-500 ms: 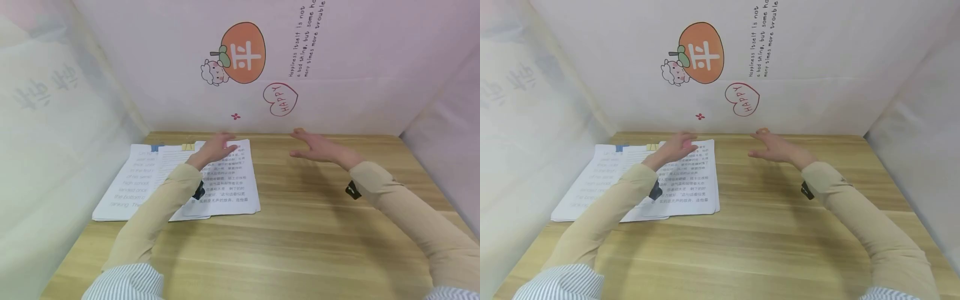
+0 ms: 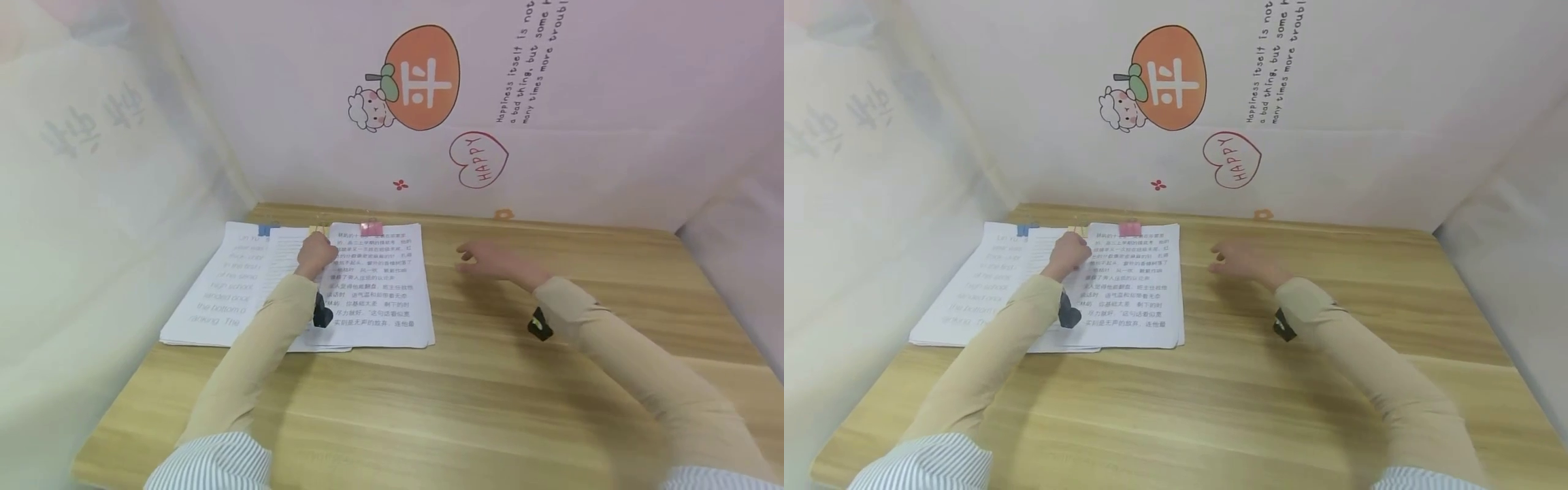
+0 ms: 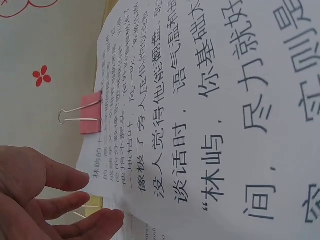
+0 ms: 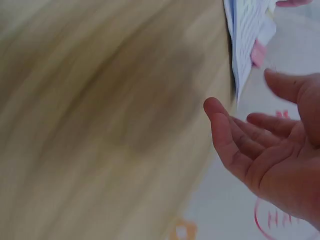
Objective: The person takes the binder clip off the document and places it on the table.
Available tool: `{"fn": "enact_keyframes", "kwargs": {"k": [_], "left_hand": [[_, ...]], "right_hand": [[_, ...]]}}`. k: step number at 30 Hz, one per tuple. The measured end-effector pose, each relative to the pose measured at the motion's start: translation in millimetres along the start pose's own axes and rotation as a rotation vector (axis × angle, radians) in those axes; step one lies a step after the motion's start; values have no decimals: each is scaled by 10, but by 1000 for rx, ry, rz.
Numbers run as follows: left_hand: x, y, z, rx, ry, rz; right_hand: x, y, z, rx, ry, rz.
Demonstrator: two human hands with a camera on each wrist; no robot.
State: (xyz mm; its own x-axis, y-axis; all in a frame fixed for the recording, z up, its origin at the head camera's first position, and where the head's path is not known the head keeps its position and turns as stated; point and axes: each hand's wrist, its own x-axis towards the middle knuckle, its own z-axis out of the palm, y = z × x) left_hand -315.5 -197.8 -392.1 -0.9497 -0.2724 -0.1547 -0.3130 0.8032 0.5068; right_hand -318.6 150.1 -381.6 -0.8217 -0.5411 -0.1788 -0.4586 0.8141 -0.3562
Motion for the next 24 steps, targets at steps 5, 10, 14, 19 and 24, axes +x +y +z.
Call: {"fn": "enact_keyframes", "kwargs": {"k": [5,10,14,19,24], "left_hand": [[28,-36,0,-63,-39,-89],[70,-37,9,-112,-50,-99],[126,-57,29,-156,-44,-114],[175,-115,36,-202,-31,-154],[220,-203,54,-244,-39,-218]], "right_hand": [[275,-190,186,322,-33,122],[501,-277,282,648,-17,237],[650,-323,308,773,13,303],[792,-368,348,907,49,397],[898,-396,411,993,59,450]]}}
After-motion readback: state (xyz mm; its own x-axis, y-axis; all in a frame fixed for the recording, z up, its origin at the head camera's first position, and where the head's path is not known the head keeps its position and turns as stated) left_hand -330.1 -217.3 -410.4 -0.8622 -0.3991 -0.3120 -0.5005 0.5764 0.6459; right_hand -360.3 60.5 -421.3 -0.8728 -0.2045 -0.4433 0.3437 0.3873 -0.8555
